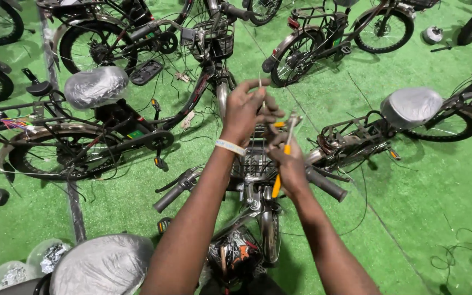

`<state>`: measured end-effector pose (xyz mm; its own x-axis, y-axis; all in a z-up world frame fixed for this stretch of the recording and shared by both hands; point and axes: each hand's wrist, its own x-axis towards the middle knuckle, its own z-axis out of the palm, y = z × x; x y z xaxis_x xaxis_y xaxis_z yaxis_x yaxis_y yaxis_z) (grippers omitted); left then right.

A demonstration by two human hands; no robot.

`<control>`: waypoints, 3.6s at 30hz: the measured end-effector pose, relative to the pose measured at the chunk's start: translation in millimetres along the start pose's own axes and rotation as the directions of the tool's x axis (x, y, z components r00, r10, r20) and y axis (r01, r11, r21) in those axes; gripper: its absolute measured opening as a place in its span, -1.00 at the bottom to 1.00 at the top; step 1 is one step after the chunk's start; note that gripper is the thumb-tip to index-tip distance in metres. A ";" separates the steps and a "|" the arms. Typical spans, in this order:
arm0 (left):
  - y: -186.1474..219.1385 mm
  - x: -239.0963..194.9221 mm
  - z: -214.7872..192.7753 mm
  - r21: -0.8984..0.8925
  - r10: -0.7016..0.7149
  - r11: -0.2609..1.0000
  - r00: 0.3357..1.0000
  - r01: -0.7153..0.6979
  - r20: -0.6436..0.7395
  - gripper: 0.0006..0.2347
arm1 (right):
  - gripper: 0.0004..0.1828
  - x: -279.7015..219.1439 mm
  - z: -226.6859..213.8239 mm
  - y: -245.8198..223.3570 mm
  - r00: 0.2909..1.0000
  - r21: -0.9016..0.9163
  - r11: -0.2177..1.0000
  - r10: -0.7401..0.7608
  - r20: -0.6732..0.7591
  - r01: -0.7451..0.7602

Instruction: The person assembles an electric bicycle by adjusting the handlebars, routing cables, and securing components near the rear wheel. They use pliers to cut a cable and a wrench to tighten bolts on the frame and wheel area.

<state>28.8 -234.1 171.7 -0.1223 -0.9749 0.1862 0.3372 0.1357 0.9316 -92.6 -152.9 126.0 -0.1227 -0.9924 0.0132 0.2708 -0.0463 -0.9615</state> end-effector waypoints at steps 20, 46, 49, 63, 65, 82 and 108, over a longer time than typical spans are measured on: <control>-17.4 -140.7 -29.6 -0.125 0.021 0.992 0.999 -0.024 -0.026 -0.73 | -0.72 -46.2 6.9 -65.4 0.972 0.231 0.970 -0.025 -0.234 0.081; -9.1 -211.3 -47.8 -0.696 -0.334 0.675 0.942 0.245 0.008 -0.84 | -0.79 -133.3 24.1 12.2 0.987 0.085 0.994 -0.057 -0.151 0.070; 1.3 -197.8 -40.6 -0.812 -0.320 0.497 0.935 0.305 0.155 -0.85 | -0.80 -163.3 39.2 49.6 1.000 -0.038 0.999 0.018 0.006 -0.018; -99.3 -318.3 -44.9 0.727 -0.372 0.686 0.847 -0.025 0.380 -0.70 | -0.81 -230.3 -55.4 -39.9 1.000 0.143 0.990 0.009 0.020 -0.012; -124.1 -354.8 -43.0 0.458 -0.291 0.873 0.933 0.170 0.210 -0.76 | -0.83 -220.2 -85.5 -39.0 0.989 0.189 0.971 -0.134 -0.063 0.144; -63.7 -445.6 -54.6 0.503 -0.078 0.838 0.958 0.213 -0.276 -0.64 | -0.81 -309.5 -4.7 68.0 0.849 -0.104 0.883 0.468 0.244 -0.457; 16.8 -680.8 -266.0 -0.484 -0.538 0.839 0.508 0.247 -0.673 -0.83 | -0.52 -470.7 307.2 157.6 0.173 -0.568 0.565 0.784 0.596 -0.599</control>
<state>366.0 384.9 -22.4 0.3847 -0.6871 -0.6163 0.7046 -0.2128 0.6770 301.2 271.9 52.5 0.7603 -0.2764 -0.5878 -0.3163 0.6329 -0.7067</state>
